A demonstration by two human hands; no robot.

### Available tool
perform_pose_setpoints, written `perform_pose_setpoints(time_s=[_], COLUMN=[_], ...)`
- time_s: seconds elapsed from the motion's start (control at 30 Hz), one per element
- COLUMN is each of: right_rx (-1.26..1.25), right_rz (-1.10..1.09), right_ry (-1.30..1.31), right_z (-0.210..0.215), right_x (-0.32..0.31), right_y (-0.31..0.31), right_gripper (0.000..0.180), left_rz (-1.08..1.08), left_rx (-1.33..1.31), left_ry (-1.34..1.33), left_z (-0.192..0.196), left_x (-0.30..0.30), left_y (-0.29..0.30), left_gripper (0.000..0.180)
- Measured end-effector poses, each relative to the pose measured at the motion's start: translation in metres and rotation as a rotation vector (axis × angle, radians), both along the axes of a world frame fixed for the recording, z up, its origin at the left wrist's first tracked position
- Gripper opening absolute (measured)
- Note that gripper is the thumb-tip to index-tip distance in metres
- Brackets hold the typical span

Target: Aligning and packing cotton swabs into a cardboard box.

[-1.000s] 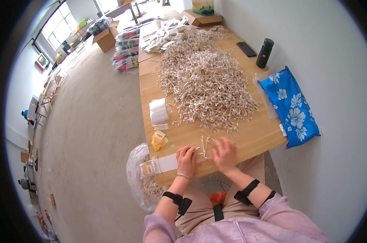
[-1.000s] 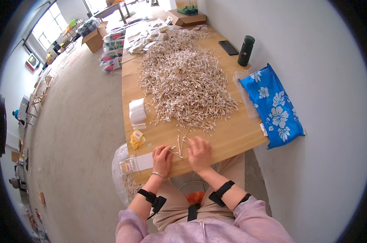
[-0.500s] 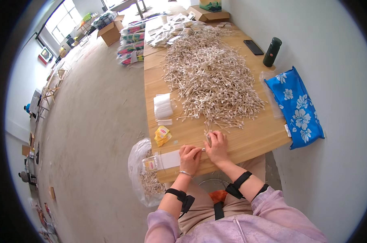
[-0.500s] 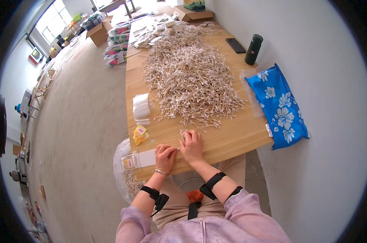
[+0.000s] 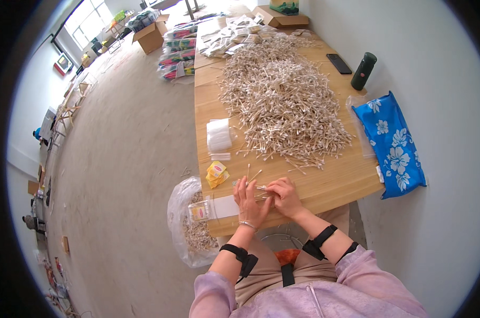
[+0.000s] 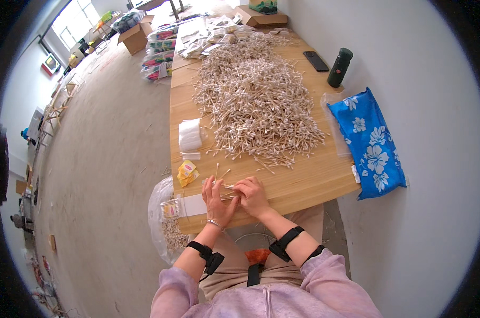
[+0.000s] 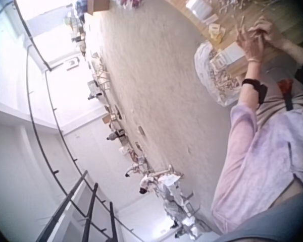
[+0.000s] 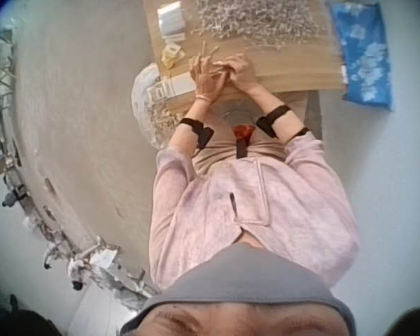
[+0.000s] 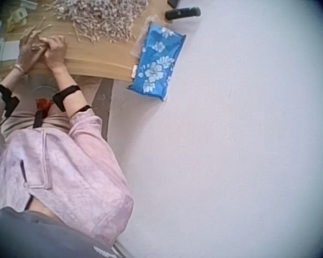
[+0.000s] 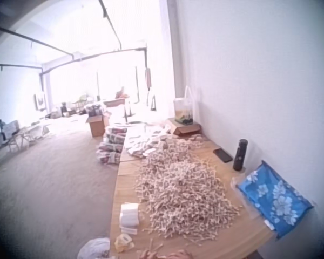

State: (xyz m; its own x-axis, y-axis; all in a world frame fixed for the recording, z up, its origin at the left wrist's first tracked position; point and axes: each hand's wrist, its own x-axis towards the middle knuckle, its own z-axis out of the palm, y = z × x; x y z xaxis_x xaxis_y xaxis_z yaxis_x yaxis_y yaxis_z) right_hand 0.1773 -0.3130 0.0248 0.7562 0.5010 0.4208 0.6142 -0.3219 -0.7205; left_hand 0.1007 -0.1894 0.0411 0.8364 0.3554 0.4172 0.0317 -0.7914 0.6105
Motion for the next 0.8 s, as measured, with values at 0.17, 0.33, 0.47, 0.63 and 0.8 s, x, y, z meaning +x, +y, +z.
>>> perform_pose_setpoints(time_s=[0.17, 0.33, 0.47, 0.63, 0.8], right_rx=[-0.008, -0.027, -0.023, -0.024, -0.047], right_rz=[0.033, 0.030, 0.017, -0.019, -0.019], right_ry=[-0.023, -0.030, -0.039, -0.036, -0.033], right_z=[0.000, 0.002, 0.002, 0.003, 0.009], right_x=[0.000, -0.001, -0.001, -0.001, -0.003], right_y=[-0.002, -0.004, -0.003, -0.003, -0.002], right_gripper=[0.021, 0.022, 0.023, 0.018, 0.013], left_rz=[0.186, 0.144, -0.087, -0.168, -0.179], left_rx=[-0.137, -0.065, -0.167, -0.086, -0.075], left_ry=[0.006, 0.059, 0.061, -0.045, 0.090], left_z=[-0.015, -0.017, -0.017, -0.008, -0.004], left_x=[0.017, 0.033, 0.032, 0.021, 0.013], left_y=[0.007, 0.026, 0.033, 0.030, 0.051], left_gripper=[0.044, 0.026, 0.016, 0.012, 0.015])
